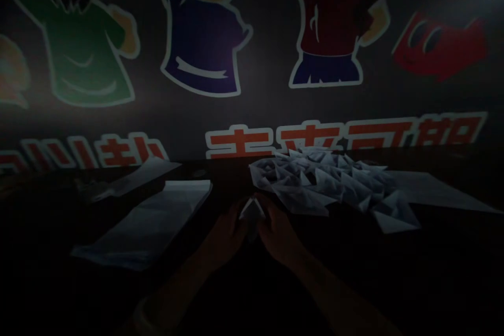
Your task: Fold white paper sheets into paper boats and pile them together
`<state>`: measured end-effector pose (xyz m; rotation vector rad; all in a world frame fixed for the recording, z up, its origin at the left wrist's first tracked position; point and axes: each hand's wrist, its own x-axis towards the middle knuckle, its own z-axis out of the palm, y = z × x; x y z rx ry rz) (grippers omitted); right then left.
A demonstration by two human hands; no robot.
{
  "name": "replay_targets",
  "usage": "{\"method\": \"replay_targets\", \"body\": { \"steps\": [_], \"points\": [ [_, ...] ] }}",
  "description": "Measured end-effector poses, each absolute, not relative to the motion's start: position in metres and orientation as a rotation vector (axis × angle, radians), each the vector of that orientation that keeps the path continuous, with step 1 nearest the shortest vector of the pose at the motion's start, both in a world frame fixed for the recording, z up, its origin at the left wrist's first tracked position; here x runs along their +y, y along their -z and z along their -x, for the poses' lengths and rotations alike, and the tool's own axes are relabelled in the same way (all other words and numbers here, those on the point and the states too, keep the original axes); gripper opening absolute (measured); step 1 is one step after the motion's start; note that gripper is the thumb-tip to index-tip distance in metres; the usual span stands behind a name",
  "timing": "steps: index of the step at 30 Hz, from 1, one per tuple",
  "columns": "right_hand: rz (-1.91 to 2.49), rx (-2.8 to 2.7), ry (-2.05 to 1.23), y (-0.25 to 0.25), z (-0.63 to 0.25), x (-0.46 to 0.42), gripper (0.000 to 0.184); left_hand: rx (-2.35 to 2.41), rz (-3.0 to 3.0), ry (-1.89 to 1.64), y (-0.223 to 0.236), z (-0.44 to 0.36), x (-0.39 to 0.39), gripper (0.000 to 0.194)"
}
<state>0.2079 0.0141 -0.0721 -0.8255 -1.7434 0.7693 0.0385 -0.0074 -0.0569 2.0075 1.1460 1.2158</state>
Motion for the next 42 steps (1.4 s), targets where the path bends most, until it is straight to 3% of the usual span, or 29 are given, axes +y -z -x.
{"method": "replay_targets", "body": {
  "steps": [8, 12, 16, 22, 27, 33, 35, 39, 42],
  "points": [
    [0.740, -1.631, -1.111, 0.072, -0.213, 0.029, 0.043, 1.064, -1.751, -1.330, 0.059, -0.030, 0.013, 0.039],
    [0.669, -1.582, -1.426, 0.067, -0.225, 0.027, 0.051, 0.892, -1.554, -1.271, 0.064, -0.025, 0.019, 0.033],
    [0.527, -1.556, -1.605, 0.062, -0.229, 0.023, 0.055, 0.871, -1.374, -1.152, 0.062, -0.022, 0.018, 0.044],
    [0.725, -1.643, -1.228, 0.058, -0.223, 0.023, 0.034, 0.825, -1.403, -1.084, 0.051, -0.028, 0.007, 0.052],
    [0.831, -1.623, -1.039, 0.062, -0.219, 0.020, 0.037, 1.079, -1.673, -1.217, 0.054, -0.039, 0.002, 0.044],
    [0.868, -1.431, -1.006, 0.061, -0.218, 0.023, 0.058, 1.061, -1.598, -1.326, 0.055, -0.040, 0.002, 0.091],
    [0.920, -1.417, -1.035, 0.057, -0.219, 0.023, 0.046, 1.050, -1.544, -1.256, 0.053, -0.040, 0.002, 0.082],
    [0.958, -1.374, -1.039, 0.053, -0.221, 0.022, 0.028, 1.110, -1.585, -1.048, 0.052, -0.040, 0.003, 0.039],
    [0.988, -1.292, -1.005, 0.056, -0.220, 0.023, 0.021, 1.268, -1.746, -0.976, 0.051, -0.040, 0.003, 0.039]
  ]
}}
